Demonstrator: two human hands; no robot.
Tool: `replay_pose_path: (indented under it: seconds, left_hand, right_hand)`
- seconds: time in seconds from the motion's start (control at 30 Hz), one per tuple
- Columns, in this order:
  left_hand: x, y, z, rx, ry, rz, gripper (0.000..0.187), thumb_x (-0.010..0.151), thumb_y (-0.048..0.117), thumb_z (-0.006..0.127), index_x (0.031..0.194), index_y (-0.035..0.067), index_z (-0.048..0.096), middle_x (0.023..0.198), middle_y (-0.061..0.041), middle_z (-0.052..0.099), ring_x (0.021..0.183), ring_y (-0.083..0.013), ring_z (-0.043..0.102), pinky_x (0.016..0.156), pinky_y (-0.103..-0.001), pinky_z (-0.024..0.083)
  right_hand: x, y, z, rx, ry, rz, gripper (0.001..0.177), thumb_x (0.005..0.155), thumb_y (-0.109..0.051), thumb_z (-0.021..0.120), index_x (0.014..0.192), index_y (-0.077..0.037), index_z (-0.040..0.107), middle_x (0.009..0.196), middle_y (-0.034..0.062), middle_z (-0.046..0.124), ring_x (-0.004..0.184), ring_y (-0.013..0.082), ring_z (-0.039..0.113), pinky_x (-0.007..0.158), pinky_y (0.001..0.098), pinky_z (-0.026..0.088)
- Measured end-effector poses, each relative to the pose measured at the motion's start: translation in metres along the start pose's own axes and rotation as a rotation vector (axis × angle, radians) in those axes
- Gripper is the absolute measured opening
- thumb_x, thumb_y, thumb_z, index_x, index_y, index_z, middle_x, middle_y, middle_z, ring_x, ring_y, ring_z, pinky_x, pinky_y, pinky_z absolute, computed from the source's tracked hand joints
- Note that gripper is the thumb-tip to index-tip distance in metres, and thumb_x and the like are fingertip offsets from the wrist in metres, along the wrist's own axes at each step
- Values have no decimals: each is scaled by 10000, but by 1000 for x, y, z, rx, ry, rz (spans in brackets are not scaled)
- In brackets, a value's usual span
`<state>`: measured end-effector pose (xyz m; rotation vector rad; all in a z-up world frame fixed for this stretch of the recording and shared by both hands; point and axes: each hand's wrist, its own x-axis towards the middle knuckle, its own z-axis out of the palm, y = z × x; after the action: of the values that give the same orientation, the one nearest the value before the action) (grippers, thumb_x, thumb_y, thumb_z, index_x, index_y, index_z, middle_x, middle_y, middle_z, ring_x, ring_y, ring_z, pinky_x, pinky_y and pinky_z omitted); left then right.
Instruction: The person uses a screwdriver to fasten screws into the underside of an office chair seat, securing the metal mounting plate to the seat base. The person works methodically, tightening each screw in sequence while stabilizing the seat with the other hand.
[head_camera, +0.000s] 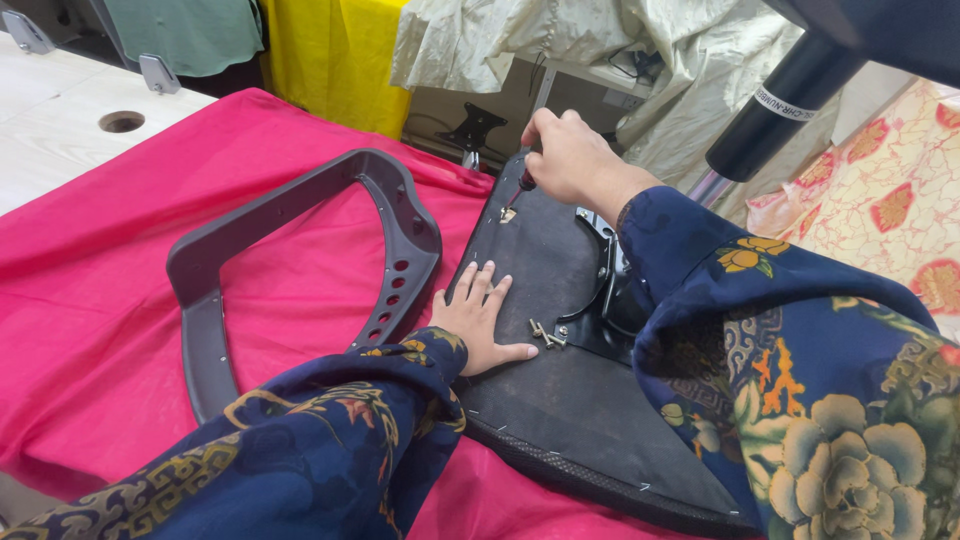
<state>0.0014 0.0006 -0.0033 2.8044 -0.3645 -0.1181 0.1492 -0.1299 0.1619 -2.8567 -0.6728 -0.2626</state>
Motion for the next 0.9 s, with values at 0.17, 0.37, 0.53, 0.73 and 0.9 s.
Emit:
replay_pose_path:
  seconds: [0.17, 0.37, 0.53, 0.73, 0.9]
  left_hand:
    - [0, 0, -1, -6, -21, -8, 1201, 745, 874, 552, 1624, 153, 168, 1700, -128, 58, 1573, -309, 9, 1184, -642, 195]
    - [-1, 1, -2, -6, -18, -6, 1201, 745, 875, 555, 1623, 151, 172, 1701, -132, 58, 1575, -313, 8, 1185, -642, 195]
    - [-1, 1, -3, 1, -15, 0, 1199, 746, 876, 550, 1623, 150, 173, 1702, -132, 64, 1575, -311, 15, 1185, -633, 203]
    - [-2, 2, -3, 1, -12, -4, 1193, 748, 871, 552, 1625, 156, 173, 1702, -129, 65, 1576, -306, 12, 1184, -632, 203]
    - [-2, 2, -2, 3, -10, -12, 1186, 749, 870, 545, 1624, 163, 169, 1704, -122, 66, 1576, -300, 14, 1185, -631, 200]
  right_hand:
    - [-1, -5, 2, 34, -1, 57, 367, 854, -177, 636, 1217, -135, 604, 1205, 194, 570, 1053, 380, 639, 938, 457, 507]
    - [0, 5, 4, -55, 36, -85, 219, 927, -201, 604, 1100, -93, 684, 1056, 212, 687, 1081, 399, 642, 946, 484, 505]
    - [-5, 5, 0, 44, -27, 52, 243, 975, -242, 559, 1129, -93, 674, 1072, 187, 721, 1098, 390, 670, 995, 470, 506]
    - [-4, -4, -2, 49, -18, 84, 475, 844, -224, 668, 1296, -143, 547, 1265, 232, 550, 1117, 404, 611, 953, 458, 486]
    - [1, -2, 4, 47, -3, 18, 427, 884, -227, 644, 1274, -71, 564, 1106, 235, 693, 1097, 406, 651, 948, 476, 503]
